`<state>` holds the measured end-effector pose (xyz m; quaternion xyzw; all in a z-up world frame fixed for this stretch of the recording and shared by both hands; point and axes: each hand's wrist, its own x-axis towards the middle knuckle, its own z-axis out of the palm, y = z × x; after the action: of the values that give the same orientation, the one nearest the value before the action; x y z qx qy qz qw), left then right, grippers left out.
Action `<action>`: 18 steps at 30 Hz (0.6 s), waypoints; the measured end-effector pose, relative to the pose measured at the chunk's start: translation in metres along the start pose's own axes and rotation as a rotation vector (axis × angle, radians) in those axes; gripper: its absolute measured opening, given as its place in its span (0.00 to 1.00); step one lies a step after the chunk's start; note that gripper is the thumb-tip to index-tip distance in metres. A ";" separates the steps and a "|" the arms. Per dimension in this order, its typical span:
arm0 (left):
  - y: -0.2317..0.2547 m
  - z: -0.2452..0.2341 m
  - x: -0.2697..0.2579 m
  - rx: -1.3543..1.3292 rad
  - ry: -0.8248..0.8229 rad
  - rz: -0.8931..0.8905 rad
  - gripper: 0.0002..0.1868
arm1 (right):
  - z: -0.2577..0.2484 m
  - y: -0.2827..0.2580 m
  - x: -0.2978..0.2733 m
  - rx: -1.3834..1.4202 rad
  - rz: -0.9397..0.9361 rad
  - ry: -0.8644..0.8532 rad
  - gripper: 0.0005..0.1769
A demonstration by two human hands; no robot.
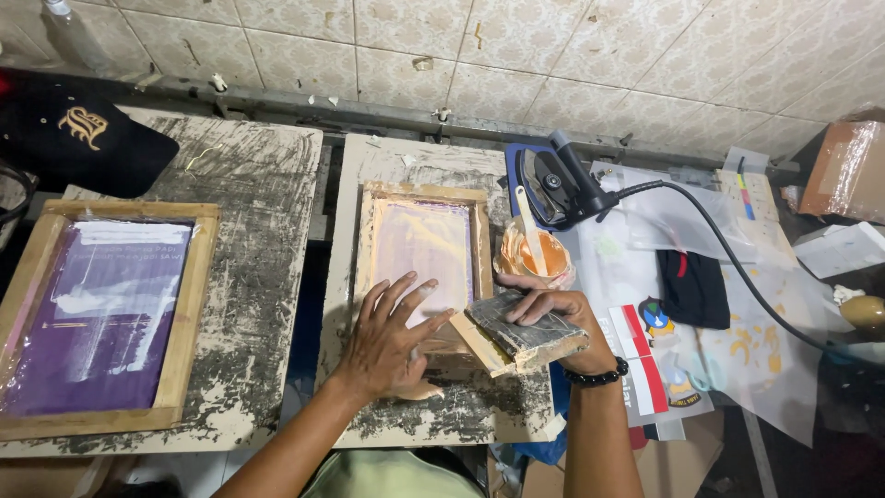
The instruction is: The person uses a squeegee to spread orange ink across a screen printing frame placed over a white fabric. They repeatedly pull the ink across the screen to ensure even coverage, occasionally lifting the squeegee to check the application.
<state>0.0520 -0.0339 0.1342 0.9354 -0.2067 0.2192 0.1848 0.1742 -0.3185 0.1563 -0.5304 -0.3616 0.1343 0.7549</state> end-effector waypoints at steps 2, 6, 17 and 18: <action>-0.017 0.012 0.005 0.007 -0.084 -0.016 0.35 | 0.000 -0.005 0.003 0.000 0.001 0.008 0.19; -0.079 0.089 -0.006 -0.233 -0.304 -0.334 0.38 | -0.019 -0.012 -0.002 -0.031 0.011 0.054 0.22; -0.100 0.060 0.110 -1.075 -0.746 -1.308 0.52 | -0.026 -0.048 -0.048 -0.232 0.090 0.166 0.20; -0.101 0.065 0.110 -1.142 -0.740 -1.355 0.52 | -0.022 -0.052 -0.050 -0.242 0.120 0.250 0.13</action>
<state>0.2112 -0.0106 0.1079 0.6349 0.2572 -0.3771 0.6233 0.1445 -0.3843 0.1789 -0.6506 -0.2464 0.0675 0.7152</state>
